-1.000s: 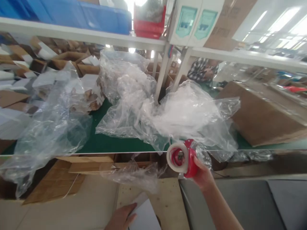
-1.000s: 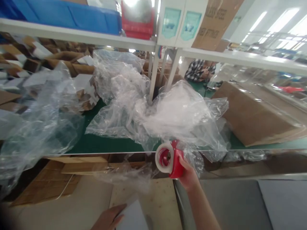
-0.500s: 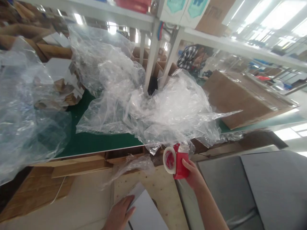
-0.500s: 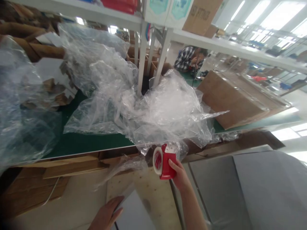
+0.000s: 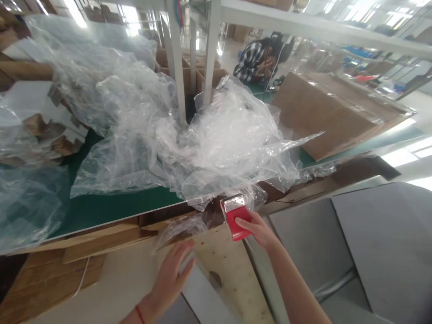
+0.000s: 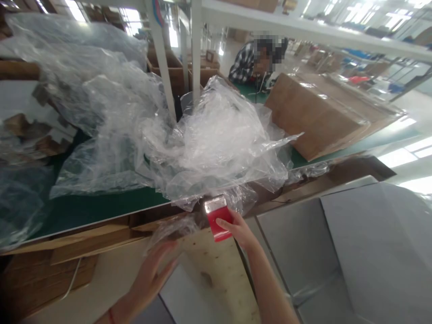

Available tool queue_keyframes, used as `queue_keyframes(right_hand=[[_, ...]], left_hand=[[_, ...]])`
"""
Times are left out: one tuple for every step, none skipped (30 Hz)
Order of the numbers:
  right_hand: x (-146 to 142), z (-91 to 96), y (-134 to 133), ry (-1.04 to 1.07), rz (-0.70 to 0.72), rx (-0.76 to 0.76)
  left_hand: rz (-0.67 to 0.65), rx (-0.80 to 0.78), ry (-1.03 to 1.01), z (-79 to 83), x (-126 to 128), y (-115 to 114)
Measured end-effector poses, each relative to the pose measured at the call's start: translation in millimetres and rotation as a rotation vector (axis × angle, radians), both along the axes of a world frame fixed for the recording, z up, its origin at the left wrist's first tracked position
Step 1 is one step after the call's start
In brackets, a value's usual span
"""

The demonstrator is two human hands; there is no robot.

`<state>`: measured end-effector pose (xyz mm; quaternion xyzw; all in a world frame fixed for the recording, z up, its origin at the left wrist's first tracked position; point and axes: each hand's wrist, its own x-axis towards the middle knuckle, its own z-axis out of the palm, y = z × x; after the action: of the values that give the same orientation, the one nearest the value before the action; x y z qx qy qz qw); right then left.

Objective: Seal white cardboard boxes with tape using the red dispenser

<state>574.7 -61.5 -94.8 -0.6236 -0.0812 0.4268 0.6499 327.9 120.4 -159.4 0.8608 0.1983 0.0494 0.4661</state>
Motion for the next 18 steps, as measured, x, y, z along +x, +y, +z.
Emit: queue_keyframes(right_hand=[[1, -0.3, -1, -0.019, 0.025, 0.005], [2, -0.3, -3, -0.042, 0.054, 0.008], [3, -0.3, -5, -0.069, 0.086, 0.008], [3, -0.4, -6, -0.106, 0.124, 0.003], [4, -0.6, -8, -0.151, 0.168, -0.01], [3, -0.9, -10, -0.205, 0.218, -0.03], [2, -1.4, -11, -0.264, 0.269, -0.059], [1, -2.0, -12, -0.322, 0.315, -0.098], [0, -2.4, -13, -0.378, 0.355, -0.139], [-1, -2.5, -14, -0.434, 0.386, -0.175], [-3, -2.1, -14, -0.487, 0.405, -0.2], [-4, -1.2, -14, -0.535, 0.409, -0.22], [-5, 0.3, -13, -0.574, 0.404, -0.231], [-6, 2.1, -13, -0.607, 0.39, -0.233], [-6, 3.8, -13, -0.633, 0.373, -0.231], [-7, 5.2, -14, -0.649, 0.36, -0.225], [-9, 5.8, -15, -0.66, 0.351, -0.213], [-11, 5.1, -18, -0.663, 0.342, -0.196]], left_hand=[[0.087, -0.111, 0.016, 12.7, 31, 6], [0.157, -0.238, 0.044, 24.6, 63, 12], [0.197, -0.388, 0.092, 35.2, 96, 18], [0.238, -0.532, 0.155, 44.3, 126, 23], [0.255, -0.588, 0.187, 51.8, 153, 27], [0.256, -0.582, 0.189, 58.0, 176, 29], [0.253, -0.571, 0.189, 63.4, 195, 30], [0.244, -0.549, 0.18, 68.3, 210, 30], [0.235, -0.539, 0.172, 73.1, 221, 29], [0.227, -0.552, 0.169, 78.1, 229, 27], [0.22, -0.582, 0.166, 83.2, 234, 24], [0.214, -0.624, 0.161, 88.2, 238, 22], [0.214, -0.669, 0.155, 92.9, 241, 19], [0.22, -0.712, 0.15, 96.9, 244, 17], [0.233, -0.748, 0.144, 100.4, 247, 17], [0.255, -0.774, 0.134, 103.4, 251, 19], [0.284, -0.789, 0.121, 106.1, 255, 23], [0.315, -0.805, 0.088, 109.0, 259, 29]])
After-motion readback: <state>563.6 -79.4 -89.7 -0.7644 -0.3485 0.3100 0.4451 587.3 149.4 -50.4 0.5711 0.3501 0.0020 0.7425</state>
